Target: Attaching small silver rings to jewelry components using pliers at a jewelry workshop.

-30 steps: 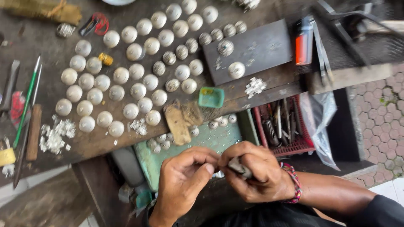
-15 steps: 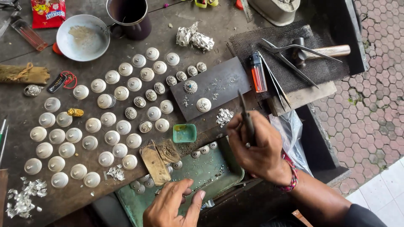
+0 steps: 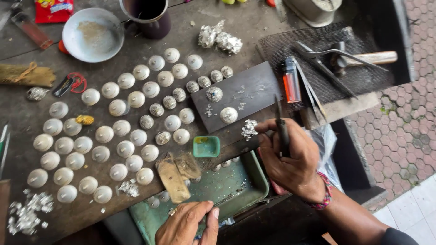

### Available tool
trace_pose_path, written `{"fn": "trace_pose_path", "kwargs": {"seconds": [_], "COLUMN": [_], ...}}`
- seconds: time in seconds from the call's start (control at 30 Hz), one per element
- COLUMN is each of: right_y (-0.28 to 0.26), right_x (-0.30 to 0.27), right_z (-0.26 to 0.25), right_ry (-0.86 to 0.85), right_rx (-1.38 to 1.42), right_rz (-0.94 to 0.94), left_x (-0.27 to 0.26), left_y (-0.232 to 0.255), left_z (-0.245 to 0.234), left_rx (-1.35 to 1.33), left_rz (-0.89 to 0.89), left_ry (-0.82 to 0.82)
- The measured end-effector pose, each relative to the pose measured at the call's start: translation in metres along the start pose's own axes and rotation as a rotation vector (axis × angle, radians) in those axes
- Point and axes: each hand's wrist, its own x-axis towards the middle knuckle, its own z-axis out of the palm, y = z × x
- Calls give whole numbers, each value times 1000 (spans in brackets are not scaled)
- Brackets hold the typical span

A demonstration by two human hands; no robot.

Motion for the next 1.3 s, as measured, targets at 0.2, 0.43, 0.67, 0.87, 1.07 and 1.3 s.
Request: {"fn": "trace_pose_path", "kwargs": {"seconds": [0.2, 0.43, 0.67, 0.87, 1.07, 1.3], "right_y": [-12, -29, -55, -66, -65, -49], "right_x": [-14, -28, -35, -38, -40, -44], "right_z": [-4, 2, 6, 6, 7, 13], "right_ry": [-57, -134, -233, -253, -270, -210], "right_rx": [-4, 71, 98, 126, 85, 106], "right_rz": [-33, -64, -48, 62, 84, -40], "left_x": [25, 29, 30, 29, 24, 28], "left_y": [2, -12, -24, -33, -41, -36], "left_z": [-34, -66, -87, -101, -105, -102], "left_rx": [-88, 79, 190, 281, 397, 450], "left_rz": [53, -89, -198, -265, -290, -249], "left_ry": [96, 265, 381, 335, 112, 14]}}
